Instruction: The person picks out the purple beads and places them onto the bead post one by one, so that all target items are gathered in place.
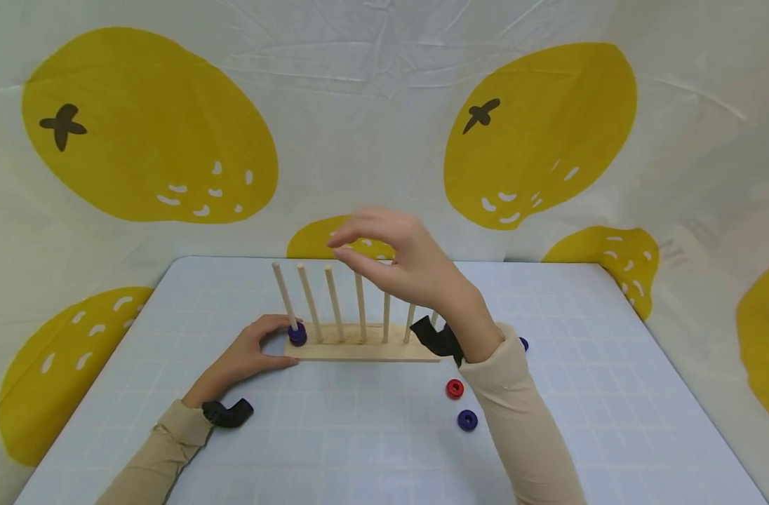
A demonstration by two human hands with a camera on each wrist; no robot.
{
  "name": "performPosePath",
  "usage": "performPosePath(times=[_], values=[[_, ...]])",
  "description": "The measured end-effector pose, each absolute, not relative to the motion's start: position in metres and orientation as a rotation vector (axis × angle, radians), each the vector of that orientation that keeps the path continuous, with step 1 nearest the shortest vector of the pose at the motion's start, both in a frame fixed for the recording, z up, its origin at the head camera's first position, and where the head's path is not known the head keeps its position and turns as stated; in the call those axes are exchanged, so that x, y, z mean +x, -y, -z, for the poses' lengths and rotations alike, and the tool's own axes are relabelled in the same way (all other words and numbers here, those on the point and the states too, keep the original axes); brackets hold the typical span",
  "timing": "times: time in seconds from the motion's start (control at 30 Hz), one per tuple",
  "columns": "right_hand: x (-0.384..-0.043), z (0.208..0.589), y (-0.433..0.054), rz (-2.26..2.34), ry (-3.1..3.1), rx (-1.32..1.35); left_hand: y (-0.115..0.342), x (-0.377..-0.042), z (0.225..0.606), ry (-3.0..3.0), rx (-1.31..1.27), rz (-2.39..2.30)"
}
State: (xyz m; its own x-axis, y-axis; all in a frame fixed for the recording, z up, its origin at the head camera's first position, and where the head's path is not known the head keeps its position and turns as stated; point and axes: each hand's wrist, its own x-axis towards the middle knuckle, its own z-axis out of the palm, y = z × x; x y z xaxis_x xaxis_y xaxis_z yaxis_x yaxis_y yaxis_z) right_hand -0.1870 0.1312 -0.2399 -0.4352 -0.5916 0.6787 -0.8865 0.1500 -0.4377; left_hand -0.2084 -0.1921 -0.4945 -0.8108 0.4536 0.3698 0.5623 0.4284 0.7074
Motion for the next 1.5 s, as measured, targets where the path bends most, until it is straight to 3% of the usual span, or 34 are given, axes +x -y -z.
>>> performPosePath(times=[0.9, 1.5], values=[[-0.139, 0.3, -0.244, -1.129, 2.302, 1.088, 0.194, -0.211, 0.5, 2.571, -0.885, 1.342], [-0.111, 0.395, -0.285, -1.218, 2.737, 0.819, 0.194, -0.211, 0.502, 2.573, -0.875, 1.346]])
